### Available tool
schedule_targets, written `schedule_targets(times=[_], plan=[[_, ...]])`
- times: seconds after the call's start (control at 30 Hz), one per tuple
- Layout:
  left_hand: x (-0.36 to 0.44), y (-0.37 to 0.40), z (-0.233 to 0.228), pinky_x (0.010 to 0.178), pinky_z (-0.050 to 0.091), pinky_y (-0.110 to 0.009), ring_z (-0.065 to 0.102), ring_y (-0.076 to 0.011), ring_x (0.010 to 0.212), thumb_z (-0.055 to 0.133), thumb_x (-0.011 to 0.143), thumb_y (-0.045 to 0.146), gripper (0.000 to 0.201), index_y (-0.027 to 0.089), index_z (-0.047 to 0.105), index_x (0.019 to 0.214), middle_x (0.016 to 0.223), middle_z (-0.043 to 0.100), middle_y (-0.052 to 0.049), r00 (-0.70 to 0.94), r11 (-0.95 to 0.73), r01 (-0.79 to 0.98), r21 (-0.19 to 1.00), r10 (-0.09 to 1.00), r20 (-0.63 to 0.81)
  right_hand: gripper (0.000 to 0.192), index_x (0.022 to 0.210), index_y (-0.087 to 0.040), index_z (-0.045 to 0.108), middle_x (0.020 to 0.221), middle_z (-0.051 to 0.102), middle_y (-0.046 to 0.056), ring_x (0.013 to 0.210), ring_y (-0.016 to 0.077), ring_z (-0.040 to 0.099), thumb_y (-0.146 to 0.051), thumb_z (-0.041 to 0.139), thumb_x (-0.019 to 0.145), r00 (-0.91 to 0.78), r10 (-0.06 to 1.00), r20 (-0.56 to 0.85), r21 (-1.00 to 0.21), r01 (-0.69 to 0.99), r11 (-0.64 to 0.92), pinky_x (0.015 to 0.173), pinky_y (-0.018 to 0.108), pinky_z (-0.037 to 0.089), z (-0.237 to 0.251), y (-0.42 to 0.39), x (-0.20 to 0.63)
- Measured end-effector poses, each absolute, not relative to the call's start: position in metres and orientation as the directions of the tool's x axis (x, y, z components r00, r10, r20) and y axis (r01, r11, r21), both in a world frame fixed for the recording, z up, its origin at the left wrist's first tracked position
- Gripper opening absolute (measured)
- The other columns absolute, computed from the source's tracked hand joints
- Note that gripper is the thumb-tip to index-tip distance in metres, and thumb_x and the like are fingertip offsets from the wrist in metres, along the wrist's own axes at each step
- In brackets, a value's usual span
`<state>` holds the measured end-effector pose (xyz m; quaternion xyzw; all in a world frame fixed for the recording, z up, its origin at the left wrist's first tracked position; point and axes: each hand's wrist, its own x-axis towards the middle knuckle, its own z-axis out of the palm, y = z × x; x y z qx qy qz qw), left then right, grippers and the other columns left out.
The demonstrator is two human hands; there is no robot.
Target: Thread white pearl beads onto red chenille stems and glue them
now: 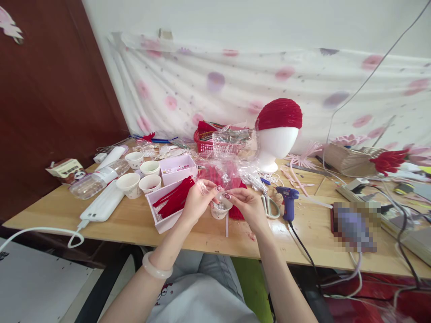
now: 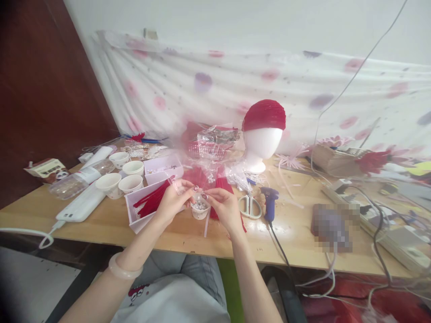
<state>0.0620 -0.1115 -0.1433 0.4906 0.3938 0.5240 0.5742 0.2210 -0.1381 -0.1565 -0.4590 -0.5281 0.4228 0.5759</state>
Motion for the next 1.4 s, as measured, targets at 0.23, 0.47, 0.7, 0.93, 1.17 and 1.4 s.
schedule_targets(times=[0.23,0.47,0.7,0.93,1.17,1.4], plan=[[0.060,-0.107,-0.145,0.041,0.038,-0.018,0.057,-0.0104,0.043,0.078,0.065,0.025,0.029,0.017,0.058,0.084,0.057,0.066,0.004,0.123,-0.046,-0.142,0.989,0.990,0.064,0.027,0.084,-0.022,0.074,0.089,0.079,0.006,0.089,0.0280,0.072,-0.047,0.078,0.074,0.125,0.966,0.228,-0.974,0.023,0.227,0.086,0.042,0.054,-0.157,-0.137,0.224],[0.060,-0.109,-0.140,0.041,0.039,-0.020,0.059,-0.0105,0.046,0.065,0.079,0.049,0.034,0.016,0.061,0.087,0.077,0.074,-0.005,0.091,-0.090,-0.159,0.983,0.990,0.105,0.031,0.088,-0.020,0.070,0.075,0.077,0.006,0.074,0.0261,0.073,-0.046,0.080,0.073,0.216,0.959,0.186,-0.979,-0.047,0.201,0.072,0.037,0.055,-0.165,-0.135,0.220],[0.038,-0.107,-0.110,0.047,0.046,-0.020,0.064,-0.0127,0.059,0.063,0.083,0.054,0.042,0.015,0.063,0.099,0.092,0.076,-0.011,0.101,-0.135,-0.126,0.983,0.984,0.148,0.032,0.088,-0.022,0.068,0.070,0.073,0.001,0.061,0.0196,0.069,-0.048,0.079,0.073,0.391,0.891,0.232,-0.950,-0.106,0.294,0.062,0.031,0.056,-0.147,-0.150,0.233],[0.042,-0.130,-0.117,0.085,0.055,-0.041,0.069,-0.0239,0.095,0.053,0.089,0.024,0.017,0.023,0.069,0.096,0.102,0.075,-0.007,0.365,-0.513,0.438,0.738,0.852,0.375,0.055,0.128,-0.028,0.061,0.066,0.070,-0.002,0.054,0.0175,0.062,-0.038,0.078,0.077,0.698,0.668,0.259,-0.915,-0.045,0.402,0.059,0.034,0.051,-0.116,-0.201,0.262],[0.057,-0.133,-0.162,0.084,0.058,-0.049,0.069,-0.0290,0.099,0.046,0.088,0.009,0.029,0.020,0.071,0.097,0.107,0.074,-0.010,0.655,-0.809,0.459,0.367,0.588,0.475,0.040,0.080,-0.033,0.077,0.064,0.059,-0.001,0.048,0.0164,0.052,-0.010,0.065,0.051,0.934,-0.218,0.284,-0.766,0.358,0.535,0.048,0.037,0.036,-0.108,-0.262,0.328],[0.040,-0.118,-0.183,0.098,0.052,-0.045,0.066,-0.0241,0.104,0.043,0.082,-0.003,0.044,0.023,0.067,0.109,0.108,0.073,-0.005,0.721,-0.890,0.379,0.254,0.456,0.522,0.025,0.062,-0.032,0.061,0.053,0.053,0.000,0.046,0.0156,0.047,-0.017,0.076,0.050,0.893,-0.448,0.042,-0.870,0.253,0.423,0.046,0.037,0.030,-0.186,-0.342,0.415]])
